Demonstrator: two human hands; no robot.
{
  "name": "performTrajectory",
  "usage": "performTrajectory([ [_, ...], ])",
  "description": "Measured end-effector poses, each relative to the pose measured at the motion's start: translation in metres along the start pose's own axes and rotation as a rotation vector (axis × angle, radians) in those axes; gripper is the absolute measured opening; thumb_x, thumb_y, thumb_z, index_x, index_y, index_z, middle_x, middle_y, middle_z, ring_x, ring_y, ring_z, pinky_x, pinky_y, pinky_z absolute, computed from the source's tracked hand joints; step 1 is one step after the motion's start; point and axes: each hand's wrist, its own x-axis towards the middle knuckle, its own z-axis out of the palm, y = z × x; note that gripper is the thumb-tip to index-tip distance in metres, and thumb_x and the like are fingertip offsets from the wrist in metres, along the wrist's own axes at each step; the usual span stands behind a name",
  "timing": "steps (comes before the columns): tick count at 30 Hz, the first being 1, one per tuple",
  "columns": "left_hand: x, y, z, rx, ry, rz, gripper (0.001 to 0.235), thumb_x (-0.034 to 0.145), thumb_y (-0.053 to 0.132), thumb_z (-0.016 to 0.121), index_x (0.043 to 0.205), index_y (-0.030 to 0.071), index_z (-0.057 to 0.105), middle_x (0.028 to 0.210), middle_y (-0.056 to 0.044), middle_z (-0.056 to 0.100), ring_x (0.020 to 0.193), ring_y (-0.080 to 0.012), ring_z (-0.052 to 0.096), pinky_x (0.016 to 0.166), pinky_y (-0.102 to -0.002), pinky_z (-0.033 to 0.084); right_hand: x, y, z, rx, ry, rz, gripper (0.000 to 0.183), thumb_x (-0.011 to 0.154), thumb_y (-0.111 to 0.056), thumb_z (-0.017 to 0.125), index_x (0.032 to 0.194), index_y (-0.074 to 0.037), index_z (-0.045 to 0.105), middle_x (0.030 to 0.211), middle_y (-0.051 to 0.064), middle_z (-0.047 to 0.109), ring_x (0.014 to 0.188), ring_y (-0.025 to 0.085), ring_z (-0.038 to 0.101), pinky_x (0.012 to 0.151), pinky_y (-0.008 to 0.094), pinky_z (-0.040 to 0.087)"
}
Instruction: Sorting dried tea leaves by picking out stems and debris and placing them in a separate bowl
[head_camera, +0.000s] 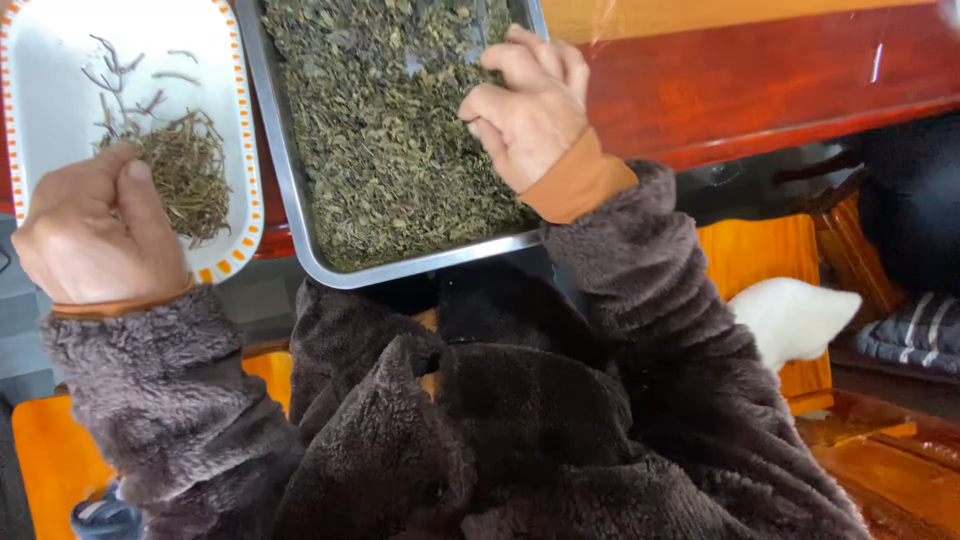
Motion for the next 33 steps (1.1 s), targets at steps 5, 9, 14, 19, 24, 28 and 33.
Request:
performTrajectory([
  [5,0.01,0.025,-0.01,-0.109,-0.017,-0.002,0.017,0.113,-0.004,0.078,0.124,-0.015,0.084,0.112,-0.028,0.08,0.093,-0.0368,0.075,0.073,-0.048,0.062,0.002,0.01,0.029,-0.021,-0.044,-0.04,0.018,0.082,-0.006,0.077,0.087,-0.021,0.07,0.118,0.008,0.057,0.133,0.042,0.046,0.106,0.062,0.025],
  [9,0.018,0.039,-0.01,-0.265,-0.013,0.077,0.008,0.111,-0.007,0.075,0.11,-0.014,0.077,0.116,-0.028,0.08,0.101,-0.0406,0.075,0.087,-0.05,0.059,0.004,0.001,0.016,0.05,0.008,-0.01,0.021,0.087,-0.001,0.068,0.079,-0.021,0.067,0.103,0.002,0.057,0.131,0.039,0.049,0.104,0.06,0.029],
  [14,0.032,0.067,-0.008,-0.321,0.013,0.143,0.016,0.112,-0.003,0.074,0.099,-0.011,0.078,0.102,-0.025,0.08,0.093,-0.0394,0.078,0.083,-0.052,0.062,-0.002,-0.005,0.008,0.167,-0.014,0.063,0.016,0.091,-0.004,0.063,0.089,-0.019,0.061,0.103,0.001,0.06,0.13,0.037,0.053,0.1,0.055,0.032],
  [19,0.05,0.108,0.0,-0.334,-0.06,0.186,0.008,0.106,-0.002,0.079,0.099,-0.001,0.084,0.089,-0.015,0.08,0.079,-0.0286,0.078,0.081,-0.046,0.066,0.008,-0.018,0.001,0.209,-0.017,0.066,0.012,0.091,-0.007,0.059,0.09,-0.019,0.059,0.1,0.001,0.059,0.122,0.033,0.059,0.099,0.05,0.032],
  [24,0.054,0.125,0.033,-0.049,-0.328,0.111,0.019,0.095,0.025,0.083,0.111,0.014,0.082,0.11,-0.006,0.078,0.102,-0.032,0.07,0.106,-0.056,0.041,0.027,-0.037,-0.005,0.114,-0.135,-0.07,0.019,0.092,-0.013,0.076,0.108,-0.019,0.067,0.126,0.013,0.059,0.128,0.039,0.049,0.108,0.06,0.033],
  [28,0.046,0.115,0.061,0.0,-0.266,0.174,0.033,0.09,0.031,0.085,0.118,0.013,0.08,0.111,-0.007,0.075,0.102,-0.034,0.068,0.103,-0.056,0.041,0.024,-0.036,0.002,0.086,-0.281,-0.099,0.055,0.087,-0.016,0.081,0.136,-0.024,0.057,0.142,0.021,0.049,0.136,0.044,0.039,0.107,0.061,0.03],
  [33,0.037,0.108,0.073,-0.078,-0.273,0.216,0.025,0.092,0.033,0.086,0.113,0.021,0.081,0.104,0.0,0.077,0.098,-0.0332,0.07,0.108,-0.056,0.034,0.006,-0.026,-0.004,0.094,-0.269,-0.085,0.03,0.085,-0.008,0.08,0.108,-0.023,0.067,0.099,0.0,0.065,0.096,0.028,0.064,0.111,0.055,0.026],
])
